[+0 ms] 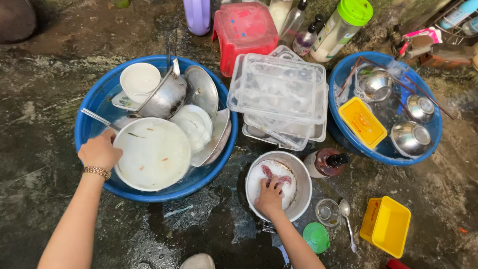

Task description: The person washes various kitchen items including bowls, plates, a plastic container, a spoon, and a glass using a red scrubber and soapy water. Each item is scrubbed and then placed into a blue basin for rinsing.

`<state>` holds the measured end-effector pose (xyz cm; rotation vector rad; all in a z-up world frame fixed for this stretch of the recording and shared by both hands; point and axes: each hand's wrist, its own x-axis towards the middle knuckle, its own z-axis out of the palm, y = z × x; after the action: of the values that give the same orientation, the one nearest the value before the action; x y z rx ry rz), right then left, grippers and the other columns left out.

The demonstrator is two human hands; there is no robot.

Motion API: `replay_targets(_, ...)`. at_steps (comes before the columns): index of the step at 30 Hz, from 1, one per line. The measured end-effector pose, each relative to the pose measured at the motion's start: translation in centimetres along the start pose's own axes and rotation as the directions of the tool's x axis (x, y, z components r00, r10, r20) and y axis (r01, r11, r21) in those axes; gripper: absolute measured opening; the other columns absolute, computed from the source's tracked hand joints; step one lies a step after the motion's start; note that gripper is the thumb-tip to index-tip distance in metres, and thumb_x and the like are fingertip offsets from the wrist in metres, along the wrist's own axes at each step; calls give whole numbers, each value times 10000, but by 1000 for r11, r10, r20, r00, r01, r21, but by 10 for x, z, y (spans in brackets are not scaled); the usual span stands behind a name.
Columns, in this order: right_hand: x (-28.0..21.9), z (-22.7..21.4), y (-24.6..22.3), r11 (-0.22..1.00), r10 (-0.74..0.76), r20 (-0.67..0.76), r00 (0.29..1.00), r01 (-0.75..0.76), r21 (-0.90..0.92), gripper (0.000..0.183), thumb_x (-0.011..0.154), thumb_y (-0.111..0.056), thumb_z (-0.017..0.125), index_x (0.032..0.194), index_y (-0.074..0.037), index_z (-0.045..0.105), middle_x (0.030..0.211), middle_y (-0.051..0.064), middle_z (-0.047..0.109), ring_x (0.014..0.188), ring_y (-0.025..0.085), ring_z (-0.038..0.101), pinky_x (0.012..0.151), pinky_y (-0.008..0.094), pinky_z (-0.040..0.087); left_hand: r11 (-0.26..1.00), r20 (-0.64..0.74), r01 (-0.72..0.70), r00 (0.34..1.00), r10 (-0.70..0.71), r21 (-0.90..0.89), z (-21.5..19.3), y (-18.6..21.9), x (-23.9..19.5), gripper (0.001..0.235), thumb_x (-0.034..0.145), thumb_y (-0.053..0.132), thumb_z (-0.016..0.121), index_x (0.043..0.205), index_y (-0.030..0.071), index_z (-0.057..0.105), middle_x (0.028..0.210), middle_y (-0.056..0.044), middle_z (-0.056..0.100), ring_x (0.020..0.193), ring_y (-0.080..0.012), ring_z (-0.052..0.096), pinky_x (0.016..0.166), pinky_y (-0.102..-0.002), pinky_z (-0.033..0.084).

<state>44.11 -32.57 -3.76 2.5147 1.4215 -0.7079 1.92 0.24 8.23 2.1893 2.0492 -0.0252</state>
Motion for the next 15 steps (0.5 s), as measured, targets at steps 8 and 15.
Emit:
replay_targets(8, 1, 6, -1, 999, -39, -41, 998, 38, -27, 820, 815, -317, 707, 1490, -126, 281, 1598, 353, 104, 1414, 640, 201, 1053, 711, 349, 979, -218, -189, 955, 202, 79, -47, 80, -52, 263, 929, 120, 626, 1186, 147, 671, 1250, -186, 655, 783, -398, 726, 675, -516, 574)
replay_targets(15, -3, -5, 1, 1000, -22, -25, 999, 22, 2, 804, 818, -293, 729, 1485, -143, 304, 1610, 304, 115, 1430, 608, 200, 1070, 688, 350, 943, -89, -247, 968, 233, -225, -49, 76, -58, 961, 657, 409, 881, 1507, 269, 457, 1398, -307, 504, 1175, -481, 595, 883, -563, 506)
